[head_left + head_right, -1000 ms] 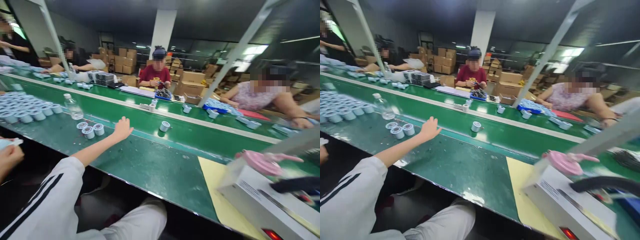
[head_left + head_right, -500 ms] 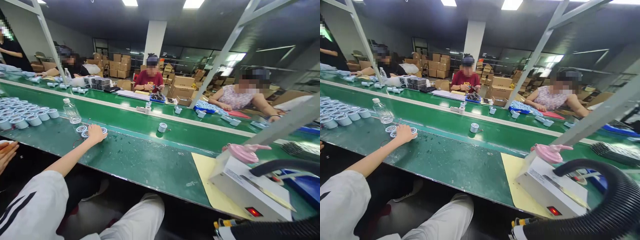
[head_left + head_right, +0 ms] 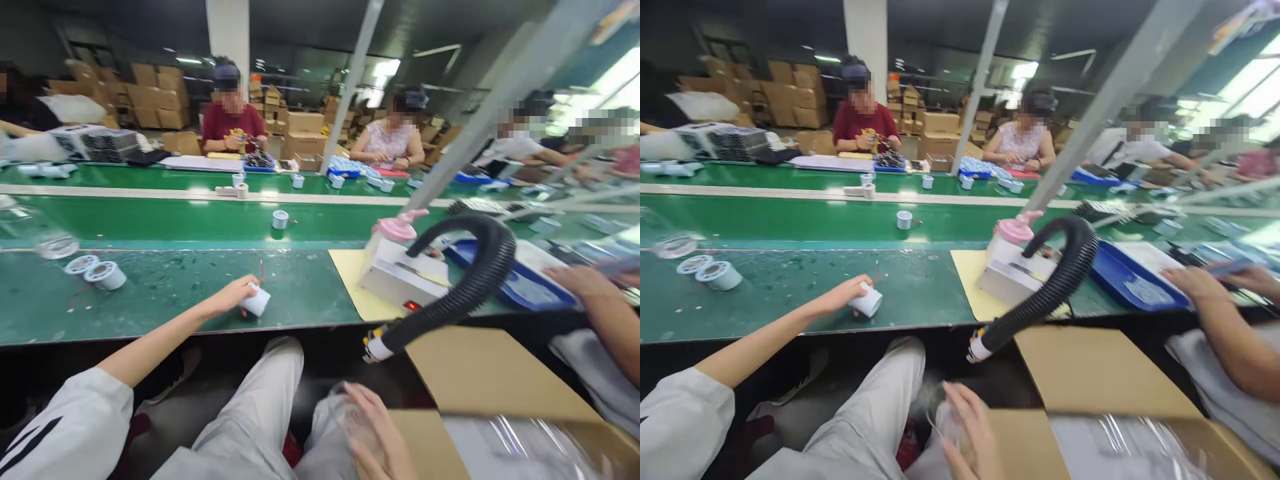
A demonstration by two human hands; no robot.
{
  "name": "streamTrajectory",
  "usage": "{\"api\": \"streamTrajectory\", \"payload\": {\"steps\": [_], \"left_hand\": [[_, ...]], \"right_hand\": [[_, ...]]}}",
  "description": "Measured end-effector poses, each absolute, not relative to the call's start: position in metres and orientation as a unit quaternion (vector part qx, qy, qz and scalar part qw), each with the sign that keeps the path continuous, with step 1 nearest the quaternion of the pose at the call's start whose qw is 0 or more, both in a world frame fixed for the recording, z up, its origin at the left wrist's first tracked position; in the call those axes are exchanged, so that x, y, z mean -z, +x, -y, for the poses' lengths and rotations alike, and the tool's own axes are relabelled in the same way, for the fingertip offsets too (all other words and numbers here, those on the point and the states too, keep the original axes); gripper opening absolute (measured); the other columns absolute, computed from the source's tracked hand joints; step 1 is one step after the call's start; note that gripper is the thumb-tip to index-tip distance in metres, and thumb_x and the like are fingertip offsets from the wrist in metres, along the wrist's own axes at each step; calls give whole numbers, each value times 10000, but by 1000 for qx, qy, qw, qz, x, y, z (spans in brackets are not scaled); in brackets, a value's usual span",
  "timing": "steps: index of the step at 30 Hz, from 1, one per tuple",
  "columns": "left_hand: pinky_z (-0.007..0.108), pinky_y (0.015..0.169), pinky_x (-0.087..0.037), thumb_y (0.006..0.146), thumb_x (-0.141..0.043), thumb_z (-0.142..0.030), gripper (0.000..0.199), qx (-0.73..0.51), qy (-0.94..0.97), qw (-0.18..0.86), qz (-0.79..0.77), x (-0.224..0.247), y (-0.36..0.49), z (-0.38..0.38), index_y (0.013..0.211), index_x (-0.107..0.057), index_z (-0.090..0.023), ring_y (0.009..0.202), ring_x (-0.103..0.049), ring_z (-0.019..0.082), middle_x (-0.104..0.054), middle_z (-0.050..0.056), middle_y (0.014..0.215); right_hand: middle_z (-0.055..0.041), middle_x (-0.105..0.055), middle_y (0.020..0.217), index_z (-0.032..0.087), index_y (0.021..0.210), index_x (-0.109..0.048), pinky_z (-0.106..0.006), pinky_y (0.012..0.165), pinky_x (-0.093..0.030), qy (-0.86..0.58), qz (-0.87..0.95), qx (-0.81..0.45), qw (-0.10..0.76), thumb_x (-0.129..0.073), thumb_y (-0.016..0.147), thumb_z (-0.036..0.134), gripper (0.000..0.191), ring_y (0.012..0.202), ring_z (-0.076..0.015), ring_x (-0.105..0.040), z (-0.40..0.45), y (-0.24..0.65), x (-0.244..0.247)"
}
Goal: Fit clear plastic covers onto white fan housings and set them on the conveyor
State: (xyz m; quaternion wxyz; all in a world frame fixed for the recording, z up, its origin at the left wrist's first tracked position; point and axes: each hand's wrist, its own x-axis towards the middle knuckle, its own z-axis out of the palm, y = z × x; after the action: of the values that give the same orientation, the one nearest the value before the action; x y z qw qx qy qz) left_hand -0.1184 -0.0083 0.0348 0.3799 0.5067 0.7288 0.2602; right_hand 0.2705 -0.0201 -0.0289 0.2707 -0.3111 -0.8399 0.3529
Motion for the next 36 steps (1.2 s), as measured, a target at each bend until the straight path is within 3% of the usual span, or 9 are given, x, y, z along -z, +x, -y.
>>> {"api": "streamTrajectory", "payload": {"steps": [4, 8, 12, 16, 20, 23, 28, 32, 36], "left_hand": [[282, 467, -486, 905, -255, -522, 516, -218, 537, 591, -560, -12, -35, 21, 1071, -568, -146, 540, -560, 162, -616, 65, 769], [289, 609, -522, 879, -452, -558, 460, -171, 578, 659, -451, -6, 9, 35, 1035, -645, -170, 657, -583, 164, -621, 45, 810], [340, 876, -488, 908, -561, -378, 256, -196, 719, 478, -465, -10, 22, 44, 1046, -714, -225, 929, -600, 213, -624, 62, 1021], [340, 860, -475, 872, -672, -422, 331, -257, 700, 442, -498, -6, 27, 49, 1142, -685, -232, 942, -592, 222, -608, 61, 1035], [347, 857, -488, 658, -873, -527, 626, -311, 668, 461, -494, 6, 24, 49, 1195, -702, -257, 957, -584, 236, -595, 53, 1006], [403, 952, -489, 581, -915, -530, 661, -316, 685, 470, -459, 17, 19, 48, 1167, -739, -280, 1015, -580, 249, -576, 58, 1056], [478, 1089, -433, 624, -912, -435, 660, -282, 701, 496, -428, 23, 18, 46, 1236, -710, -292, 1211, -567, 303, -574, 101, 1286], [460, 1107, -430, 702, -865, -332, 671, -281, 693, 538, -390, 13, 21, 45, 1332, -638, -274, 1291, -558, 310, -622, 113, 1368], [394, 982, -525, 709, -837, -264, 652, -274, 631, 606, -400, 6, 24, 48, 1325, -625, -237, 1188, -627, 286, -665, 111, 1306]], "right_hand": [[-154, -603, 1314, 321, 1435, -563, -506, 872, -620, -304, 887, -165, 307, -598, 908, 236, 535, 1144, -361, -647, 27, 233, 10], [-185, -587, 1337, 264, 1355, -636, -502, 793, -617, -375, 896, -89, 222, -632, 846, 131, 526, 1096, -374, -621, 33, 227, 6], [-142, -570, 1360, 236, 1021, -736, -460, 840, -604, -416, 870, -189, 185, -656, 776, 27, 332, 1162, -339, -605, 41, 244, 11], [-115, -589, 1284, 222, 845, -695, -436, 920, -567, -422, 799, -355, 238, -738, 830, 212, 46, 1184, -305, -613, 45, 249, 14], [-112, -641, 1147, 213, 791, -675, -383, 891, -549, -426, 731, -421, 328, -587, 954, 327, 217, 1051, -257, -652, 47, 245, 9], [-98, -666, 1072, 204, 704, -664, -329, 783, -543, -427, 704, -448, 348, -567, 950, 317, 288, 919, -219, -664, 48, 243, 4], [-84, -699, 942, 204, 584, -648, -292, 630, -511, -453, 636, -507, 365, -630, 884, 341, 330, 812, -207, -660, 43, 245, 3], [-85, -735, 951, 219, 565, -676, -357, 753, -554, -453, 591, -549, 378, -701, 839, 386, 322, 916, -248, -687, 39, 247, 6], [-84, -753, 936, 222, 563, -685, -395, 792, -568, -444, 572, -574, 383, -706, 847, 445, 362, 906, -255, -697, 38, 249, 5]]}}
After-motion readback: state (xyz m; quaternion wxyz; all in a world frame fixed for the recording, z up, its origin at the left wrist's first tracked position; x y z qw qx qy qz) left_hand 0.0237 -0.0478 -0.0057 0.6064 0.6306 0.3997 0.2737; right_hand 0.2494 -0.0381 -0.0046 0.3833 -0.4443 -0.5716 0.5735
